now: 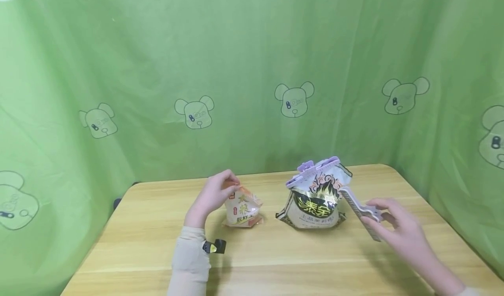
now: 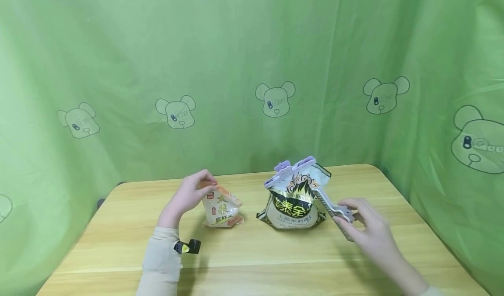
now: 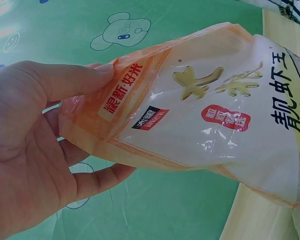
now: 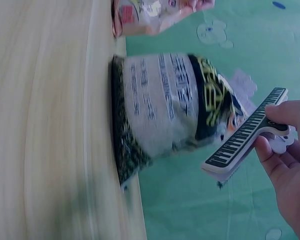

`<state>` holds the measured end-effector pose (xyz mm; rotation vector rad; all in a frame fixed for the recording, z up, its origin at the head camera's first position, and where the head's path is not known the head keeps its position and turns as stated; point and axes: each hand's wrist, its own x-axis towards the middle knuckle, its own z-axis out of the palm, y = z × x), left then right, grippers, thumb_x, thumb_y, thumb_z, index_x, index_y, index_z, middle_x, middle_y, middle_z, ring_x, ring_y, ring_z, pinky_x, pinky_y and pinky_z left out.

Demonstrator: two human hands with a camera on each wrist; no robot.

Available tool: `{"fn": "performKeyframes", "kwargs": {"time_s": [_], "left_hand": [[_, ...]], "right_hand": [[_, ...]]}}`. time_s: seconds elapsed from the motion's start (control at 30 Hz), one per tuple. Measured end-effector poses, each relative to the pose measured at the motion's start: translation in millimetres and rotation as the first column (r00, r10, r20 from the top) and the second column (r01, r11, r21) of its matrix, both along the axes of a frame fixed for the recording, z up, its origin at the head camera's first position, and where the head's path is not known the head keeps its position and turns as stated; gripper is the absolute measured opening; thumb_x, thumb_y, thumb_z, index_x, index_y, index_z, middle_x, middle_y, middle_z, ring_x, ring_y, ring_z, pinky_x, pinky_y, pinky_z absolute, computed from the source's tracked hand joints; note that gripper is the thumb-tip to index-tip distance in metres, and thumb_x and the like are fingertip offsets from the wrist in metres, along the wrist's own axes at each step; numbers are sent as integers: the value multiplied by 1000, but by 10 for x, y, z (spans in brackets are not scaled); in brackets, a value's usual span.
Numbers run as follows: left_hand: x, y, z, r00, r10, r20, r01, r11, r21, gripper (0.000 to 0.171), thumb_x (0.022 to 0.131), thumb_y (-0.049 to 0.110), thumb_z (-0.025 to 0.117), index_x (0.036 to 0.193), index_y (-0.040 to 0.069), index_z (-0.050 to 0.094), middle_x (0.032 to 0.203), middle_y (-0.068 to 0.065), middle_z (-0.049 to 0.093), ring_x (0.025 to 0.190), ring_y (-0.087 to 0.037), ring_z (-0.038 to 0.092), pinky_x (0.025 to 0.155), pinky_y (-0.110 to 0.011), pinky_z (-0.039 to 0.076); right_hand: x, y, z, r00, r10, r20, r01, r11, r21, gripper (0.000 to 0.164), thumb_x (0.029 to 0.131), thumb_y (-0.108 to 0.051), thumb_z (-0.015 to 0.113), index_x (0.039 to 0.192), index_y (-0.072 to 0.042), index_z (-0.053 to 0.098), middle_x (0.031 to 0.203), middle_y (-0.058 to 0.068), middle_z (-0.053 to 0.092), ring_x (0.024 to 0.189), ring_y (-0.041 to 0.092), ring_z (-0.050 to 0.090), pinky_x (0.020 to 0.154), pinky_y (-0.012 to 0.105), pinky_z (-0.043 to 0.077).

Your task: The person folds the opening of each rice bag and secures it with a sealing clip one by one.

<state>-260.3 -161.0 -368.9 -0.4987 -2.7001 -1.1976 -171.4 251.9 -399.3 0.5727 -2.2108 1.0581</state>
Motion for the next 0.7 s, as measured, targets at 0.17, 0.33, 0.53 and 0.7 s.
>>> {"fn": "performKeyframes", "kwargs": {"time_s": [0.17,0.33,0.53,0.7], "left_hand": [[-4,3,5,1000,0,-8,0,1000,-5,10,82,20,63,88,24,57,95,9,63,99,-11,60,88,-34,50],[5,-5,-3,1000,3,-1,-3,1000,-5,10,82,20,64,88,24,57,94,9,63,97,-11,60,88,-34,49],[7,-1,12,1000,-10,-6,10,1000,-2,10,82,18,63,88,23,57,94,8,63,98,-12,60,89,-35,49],[14,-3,20,1000,-17,-13,17,1000,-18,9,83,18,63,88,22,57,94,8,63,98,-12,60,88,-35,49]], "right_hand": [[-15,-163,-8,995,90,-37,-90,996,-18,48,56,17,73,100,2,59,92,-4,58,81,-3,57,64,9,50],[-45,-301,3,976,184,-116,-189,982,-32,52,52,21,71,100,6,58,92,2,58,84,1,56,68,9,50],[-53,-486,45,972,221,-83,-224,974,-28,49,56,18,72,101,3,58,97,3,58,86,2,56,74,10,50],[-84,-645,56,970,239,-46,-240,971,-13,46,62,13,71,103,0,57,97,3,57,84,1,55,72,11,50]]}}
